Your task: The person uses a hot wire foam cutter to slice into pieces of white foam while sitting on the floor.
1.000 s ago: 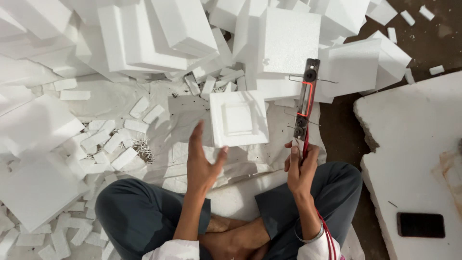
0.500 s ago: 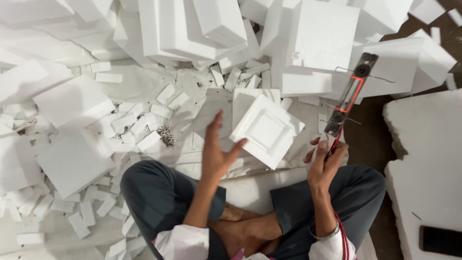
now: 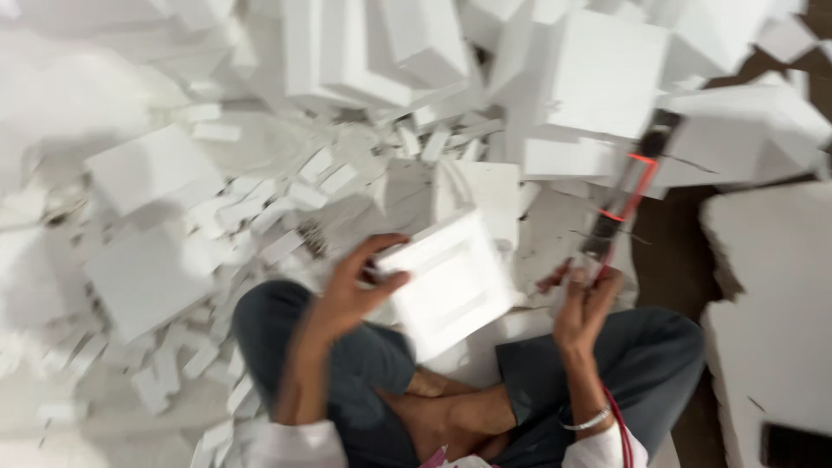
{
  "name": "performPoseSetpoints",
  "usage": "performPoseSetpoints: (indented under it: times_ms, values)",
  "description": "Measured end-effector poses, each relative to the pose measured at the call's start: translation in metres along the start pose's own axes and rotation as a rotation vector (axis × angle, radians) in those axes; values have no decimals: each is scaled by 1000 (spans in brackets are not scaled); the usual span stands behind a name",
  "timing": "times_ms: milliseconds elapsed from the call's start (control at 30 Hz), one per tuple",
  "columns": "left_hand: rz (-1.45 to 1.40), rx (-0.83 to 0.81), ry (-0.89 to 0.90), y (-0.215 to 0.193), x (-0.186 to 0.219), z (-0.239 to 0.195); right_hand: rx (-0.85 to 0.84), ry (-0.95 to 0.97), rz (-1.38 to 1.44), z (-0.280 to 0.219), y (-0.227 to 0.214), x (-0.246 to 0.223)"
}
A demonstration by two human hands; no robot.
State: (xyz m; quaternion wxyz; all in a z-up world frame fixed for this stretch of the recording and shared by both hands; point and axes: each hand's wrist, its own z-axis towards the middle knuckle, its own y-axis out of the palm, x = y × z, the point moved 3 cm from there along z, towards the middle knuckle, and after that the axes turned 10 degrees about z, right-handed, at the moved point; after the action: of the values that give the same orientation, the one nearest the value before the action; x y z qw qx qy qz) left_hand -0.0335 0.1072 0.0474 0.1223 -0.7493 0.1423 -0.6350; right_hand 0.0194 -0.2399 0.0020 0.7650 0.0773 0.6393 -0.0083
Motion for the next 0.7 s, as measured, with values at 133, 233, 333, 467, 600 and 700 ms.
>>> performPoseSetpoints:
  times_ms: [133,233,333,467,600,700]
  values:
    - [-91,683,-148,-184,-79,-89,-73,-124,-53,1,-10,-7]
    - [-647,922,252,-256,-116,-105,-58,-81,-50,-1,-9,-3]
    - [419,1083,-158,-283,-127,-83,-96,-91,-89,4,4,-1]
    - [989,822,-218,-260,-153,-10,-86,-17,-122,-4,14,-1]
    - [987,826,-327,-264,-176,-6,-109,21,-67,-6,14,-7]
    - [795,1060,-16,-231,-133,-41,-87,67,-63,-4,12,-11]
